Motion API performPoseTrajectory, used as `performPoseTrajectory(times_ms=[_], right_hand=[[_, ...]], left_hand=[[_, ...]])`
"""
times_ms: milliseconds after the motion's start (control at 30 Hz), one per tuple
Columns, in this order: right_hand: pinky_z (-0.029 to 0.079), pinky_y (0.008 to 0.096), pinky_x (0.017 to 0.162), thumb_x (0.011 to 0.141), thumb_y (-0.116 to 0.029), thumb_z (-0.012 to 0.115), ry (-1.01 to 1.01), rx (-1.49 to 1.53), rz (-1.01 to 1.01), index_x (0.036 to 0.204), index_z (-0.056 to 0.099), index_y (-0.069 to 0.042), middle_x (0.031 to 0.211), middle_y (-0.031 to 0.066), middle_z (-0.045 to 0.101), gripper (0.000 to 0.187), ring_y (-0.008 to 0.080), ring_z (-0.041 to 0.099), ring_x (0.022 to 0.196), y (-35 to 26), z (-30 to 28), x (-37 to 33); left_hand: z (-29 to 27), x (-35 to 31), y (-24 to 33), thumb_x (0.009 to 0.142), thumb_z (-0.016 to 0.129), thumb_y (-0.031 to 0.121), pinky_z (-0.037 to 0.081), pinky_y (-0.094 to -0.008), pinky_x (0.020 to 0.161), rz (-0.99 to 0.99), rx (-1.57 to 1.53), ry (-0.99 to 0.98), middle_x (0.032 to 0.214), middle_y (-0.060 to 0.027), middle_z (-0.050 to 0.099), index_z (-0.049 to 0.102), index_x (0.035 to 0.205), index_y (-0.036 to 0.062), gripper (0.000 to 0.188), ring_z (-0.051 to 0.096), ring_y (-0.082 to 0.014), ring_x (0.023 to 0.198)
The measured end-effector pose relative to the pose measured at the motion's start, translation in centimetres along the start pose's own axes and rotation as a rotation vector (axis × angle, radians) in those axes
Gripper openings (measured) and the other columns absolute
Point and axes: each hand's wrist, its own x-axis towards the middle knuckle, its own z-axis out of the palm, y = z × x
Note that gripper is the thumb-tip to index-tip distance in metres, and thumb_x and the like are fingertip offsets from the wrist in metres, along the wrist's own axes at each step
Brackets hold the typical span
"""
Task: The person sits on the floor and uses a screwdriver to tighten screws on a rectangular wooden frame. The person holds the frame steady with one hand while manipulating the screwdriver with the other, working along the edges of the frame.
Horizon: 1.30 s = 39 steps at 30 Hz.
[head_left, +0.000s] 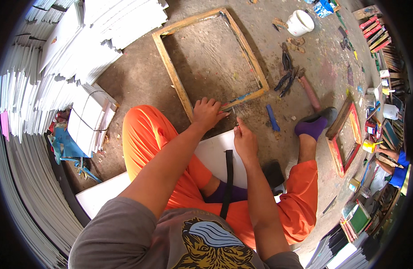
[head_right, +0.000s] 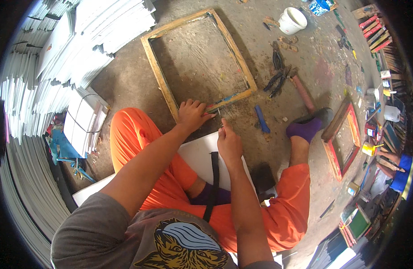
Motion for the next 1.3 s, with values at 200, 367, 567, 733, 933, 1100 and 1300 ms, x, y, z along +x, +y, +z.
performPoseTrajectory(times_ms=[200, 367, 567, 733, 933, 1100, 1300], right_hand=[[0.056, 0.0549, 0.092, 0.105, -0.028, 0.058, -0.011, -0.044, -0.008, 0.151, 0.059, -0.022, 0.118, 0.0174, 0.077, 0.047, 0.0434, 0.073, 0.106, 0.1, 0.1, 0.2], [0.056, 0.0566, 0.093, 0.104, -0.025, 0.056, -0.08, -0.168, 0.052, 0.152, 0.057, -0.018, 0.116, 0.023, 0.076, 0.049, 0.0458, 0.072, 0.107, -2.2, -1.4, 0.2], [0.056, 0.0556, 0.092, 0.102, -0.021, 0.055, -0.185, -0.341, 0.085, 0.153, 0.056, -0.01, 0.112, 0.027, 0.076, 0.052, 0.0466, 0.072, 0.105, -5.6, -2.9, 0.5], [0.057, 0.0557, 0.09, 0.102, -0.02, 0.053, -0.181, -0.051, 0.071, 0.152, 0.057, -0.01, 0.109, 0.0272, 0.076, 0.051, 0.0448, 0.074, 0.102, -2.0, -1.5, 1.9], [0.058, 0.0549, 0.085, 0.104, -0.019, 0.054, -0.019, -0.25, -0.029, 0.153, 0.058, -0.011, 0.095, 0.0273, 0.076, 0.05, 0.0467, 0.074, 0.095, -2.1, 0.0, 0.7], [0.058, 0.053, 0.074, 0.104, -0.026, 0.058, -0.264, 0.476, 0.386, 0.152, 0.06, -0.014, 0.089, 0.0232, 0.075, 0.049, 0.0426, 0.074, 0.085, -2.7, -1.3, 1.0], [0.042, 0.0387, 0.037, 0.107, -0.03, 0.059, 0.314, -0.049, -0.467, 0.153, 0.058, -0.016, 0.071, 0.0082, 0.063, 0.048, 0.0206, 0.058, 0.047, 7.5, 6.0, 4.2]], left_hand=[[1.2, -0.4, -1.0, 0.08, 0.085, 0.046, 0.056, -0.0428, 0.079, 0.056, -0.146, 0.114, 0.093, -0.0038, 0.069, 0.079, 0.098, 0.0142, 0.037, 0.068, -0.0278, 0.091], [0.9, -0.2, -0.7, 0.08, 0.086, 0.043, 0.057, -0.0431, 0.077, 0.072, -0.151, 0.094, 0.091, -0.005, 0.07, 0.079, 0.097, 0.012, 0.036, 0.069, -0.0285, 0.088], [0.8, -0.1, -1.0, 0.081, 0.086, 0.041, 0.057, -0.0424, 0.079, 0.087, -0.172, 0.079, 0.091, -0.0061, 0.071, 0.079, 0.096, 0.0103, 0.035, 0.07, -0.0293, 0.089], [0.8, 0.0, -0.9, 0.085, 0.081, 0.044, 0.056, -0.0413, 0.084, 0.064, -0.179, 0.038, 0.096, -0.0027, 0.07, 0.078, 0.097, 0.0137, 0.032, 0.068, -0.0266, 0.095], [0.3, 0.0, -0.6, 0.085, 0.081, 0.044, 0.056, -0.0423, 0.085, 0.036, -0.133, -0.02, 0.096, -0.0031, 0.07, 0.077, 0.098, 0.0132, 0.034, 0.068, -0.0272, 0.094], [0.8, -0.2, -1.5, 0.084, 0.083, 0.042, 0.057, -0.0422, 0.083, 0.073, -0.149, 0.036, 0.094, -0.0048, 0.069, 0.077, 0.097, 0.0118, 0.034, 0.068, -0.0291, 0.092], [0.8, 0.3, -0.6, 0.084, 0.082, 0.044, 0.057, -0.0423, 0.084, 0.054, -0.156, 0.005, 0.095, -0.0034, 0.069, 0.077, 0.096, 0.0123, 0.034, 0.068, -0.0278, 0.094]])
